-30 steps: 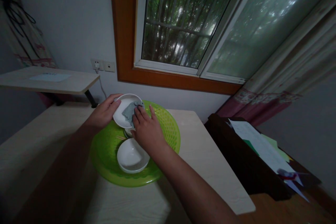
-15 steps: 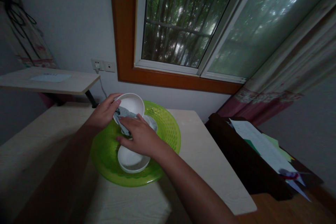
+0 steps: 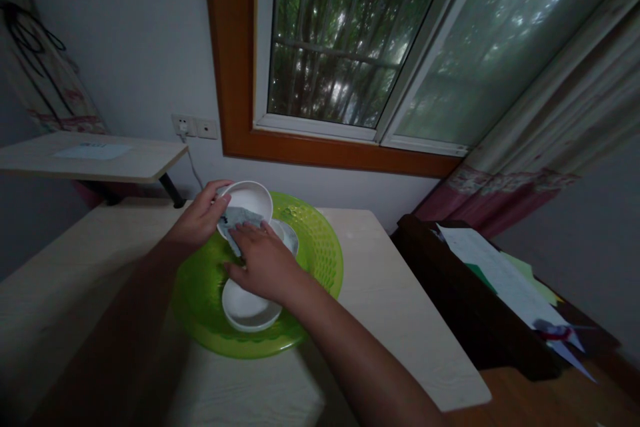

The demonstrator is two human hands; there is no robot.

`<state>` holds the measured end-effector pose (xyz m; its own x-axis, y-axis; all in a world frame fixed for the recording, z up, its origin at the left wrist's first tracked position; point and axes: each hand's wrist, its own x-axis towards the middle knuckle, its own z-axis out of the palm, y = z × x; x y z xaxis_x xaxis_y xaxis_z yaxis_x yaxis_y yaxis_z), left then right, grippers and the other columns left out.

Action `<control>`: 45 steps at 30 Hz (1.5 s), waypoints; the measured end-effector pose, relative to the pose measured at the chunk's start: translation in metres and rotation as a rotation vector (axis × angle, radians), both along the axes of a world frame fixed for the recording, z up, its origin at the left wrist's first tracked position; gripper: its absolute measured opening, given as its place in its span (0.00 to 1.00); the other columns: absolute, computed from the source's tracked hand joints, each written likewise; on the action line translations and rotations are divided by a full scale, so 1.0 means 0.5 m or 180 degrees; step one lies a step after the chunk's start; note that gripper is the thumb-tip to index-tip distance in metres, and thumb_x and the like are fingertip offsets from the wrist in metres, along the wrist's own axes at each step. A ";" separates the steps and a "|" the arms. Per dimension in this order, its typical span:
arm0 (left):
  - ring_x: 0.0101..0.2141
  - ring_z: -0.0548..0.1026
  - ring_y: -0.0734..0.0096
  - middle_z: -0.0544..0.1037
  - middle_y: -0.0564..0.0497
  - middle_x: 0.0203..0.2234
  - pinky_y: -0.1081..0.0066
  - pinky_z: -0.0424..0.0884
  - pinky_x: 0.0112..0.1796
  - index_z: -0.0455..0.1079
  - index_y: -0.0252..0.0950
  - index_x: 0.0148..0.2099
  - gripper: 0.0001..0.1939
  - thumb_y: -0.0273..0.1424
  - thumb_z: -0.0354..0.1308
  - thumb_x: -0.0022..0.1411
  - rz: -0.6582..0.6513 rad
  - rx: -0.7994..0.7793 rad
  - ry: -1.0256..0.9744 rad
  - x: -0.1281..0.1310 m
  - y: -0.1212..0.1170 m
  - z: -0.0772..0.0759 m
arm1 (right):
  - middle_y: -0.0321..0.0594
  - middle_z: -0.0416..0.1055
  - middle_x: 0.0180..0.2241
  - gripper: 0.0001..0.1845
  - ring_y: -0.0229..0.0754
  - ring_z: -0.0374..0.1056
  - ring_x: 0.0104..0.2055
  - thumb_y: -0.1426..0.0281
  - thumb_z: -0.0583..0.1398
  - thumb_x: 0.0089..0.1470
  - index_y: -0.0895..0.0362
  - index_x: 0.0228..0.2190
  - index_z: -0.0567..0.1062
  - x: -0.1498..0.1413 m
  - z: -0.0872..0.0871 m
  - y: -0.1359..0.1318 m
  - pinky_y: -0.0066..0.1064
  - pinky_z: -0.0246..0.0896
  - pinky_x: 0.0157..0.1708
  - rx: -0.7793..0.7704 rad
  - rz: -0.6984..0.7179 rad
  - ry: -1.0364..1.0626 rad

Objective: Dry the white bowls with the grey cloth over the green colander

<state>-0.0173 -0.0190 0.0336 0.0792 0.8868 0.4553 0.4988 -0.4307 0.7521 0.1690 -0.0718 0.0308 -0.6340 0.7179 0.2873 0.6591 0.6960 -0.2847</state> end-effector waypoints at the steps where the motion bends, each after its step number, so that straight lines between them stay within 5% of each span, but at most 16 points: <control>1: 0.51 0.71 0.60 0.73 0.44 0.53 0.59 0.65 0.56 0.64 0.40 0.62 0.23 0.44 0.46 0.70 0.0006 0.0002 0.0010 0.001 0.000 0.000 | 0.49 0.65 0.64 0.33 0.49 0.60 0.67 0.60 0.61 0.61 0.57 0.63 0.64 -0.007 0.004 -0.002 0.48 0.48 0.69 -0.0135 0.0085 0.0214; 6: 0.48 0.73 0.62 0.74 0.44 0.51 0.62 0.68 0.53 0.63 0.41 0.62 0.23 0.44 0.45 0.70 -0.0048 -0.0106 -0.0119 0.002 -0.003 0.004 | 0.43 0.67 0.63 0.28 0.43 0.64 0.63 0.61 0.59 0.64 0.54 0.63 0.63 -0.011 0.020 0.000 0.38 0.61 0.61 -0.0406 0.0298 0.0763; 11: 0.44 0.74 0.61 0.76 0.45 0.45 0.61 0.71 0.49 0.64 0.40 0.62 0.24 0.44 0.46 0.70 0.0003 -0.0237 -0.0224 -0.002 -0.005 0.011 | 0.42 0.68 0.63 0.29 0.47 0.62 0.66 0.56 0.59 0.63 0.52 0.62 0.67 0.032 0.018 0.017 0.50 0.44 0.70 0.0179 0.0152 -0.0128; 19: 0.48 0.73 0.58 0.76 0.45 0.48 0.59 0.72 0.51 0.65 0.41 0.63 0.25 0.42 0.48 0.68 -0.0046 -0.0289 -0.0307 0.009 -0.006 0.010 | 0.48 0.65 0.65 0.23 0.51 0.52 0.71 0.70 0.60 0.60 0.57 0.57 0.73 0.061 0.013 0.035 0.55 0.32 0.72 0.0978 -0.0487 -0.0709; 24: 0.56 0.69 0.57 0.72 0.44 0.58 0.57 0.63 0.60 0.63 0.40 0.66 0.27 0.42 0.44 0.70 -0.0049 -0.0096 -0.0131 0.008 -0.003 0.001 | 0.47 0.68 0.63 0.26 0.51 0.58 0.68 0.62 0.60 0.62 0.58 0.59 0.71 0.038 0.013 0.023 0.51 0.39 0.72 0.0466 -0.0090 -0.0405; 30: 0.61 0.65 0.57 0.69 0.45 0.62 0.56 0.56 0.64 0.62 0.42 0.66 0.26 0.42 0.42 0.71 -0.0015 0.0075 0.0060 0.007 0.000 -0.002 | 0.44 0.70 0.61 0.30 0.45 0.70 0.58 0.61 0.57 0.64 0.55 0.64 0.61 0.000 0.034 0.010 0.37 0.65 0.57 -0.0579 0.0313 0.0547; 34: 0.62 0.64 0.56 0.69 0.43 0.62 0.55 0.56 0.65 0.62 0.40 0.66 0.26 0.42 0.42 0.72 -0.0049 0.0070 0.0007 0.004 0.002 -0.001 | 0.40 0.73 0.57 0.26 0.44 0.72 0.53 0.62 0.56 0.66 0.53 0.62 0.64 -0.004 0.039 0.008 0.36 0.66 0.54 -0.0689 0.0304 0.0702; 39: 0.60 0.66 0.56 0.71 0.43 0.60 0.55 0.58 0.64 0.63 0.40 0.66 0.28 0.44 0.42 0.71 -0.0028 -0.0032 -0.0047 -0.014 0.013 -0.007 | 0.40 0.71 0.60 0.26 0.46 0.67 0.61 0.58 0.58 0.65 0.52 0.61 0.66 0.024 0.022 0.026 0.49 0.44 0.70 -0.0148 0.0396 0.0162; 45: 0.61 0.65 0.55 0.69 0.45 0.63 0.55 0.59 0.64 0.63 0.38 0.67 0.29 0.45 0.43 0.71 -0.0110 -0.0041 0.0074 -0.024 0.018 -0.007 | 0.44 0.65 0.65 0.22 0.49 0.53 0.71 0.67 0.59 0.63 0.53 0.58 0.71 0.060 0.009 0.056 0.56 0.30 0.72 0.0721 -0.0097 -0.0660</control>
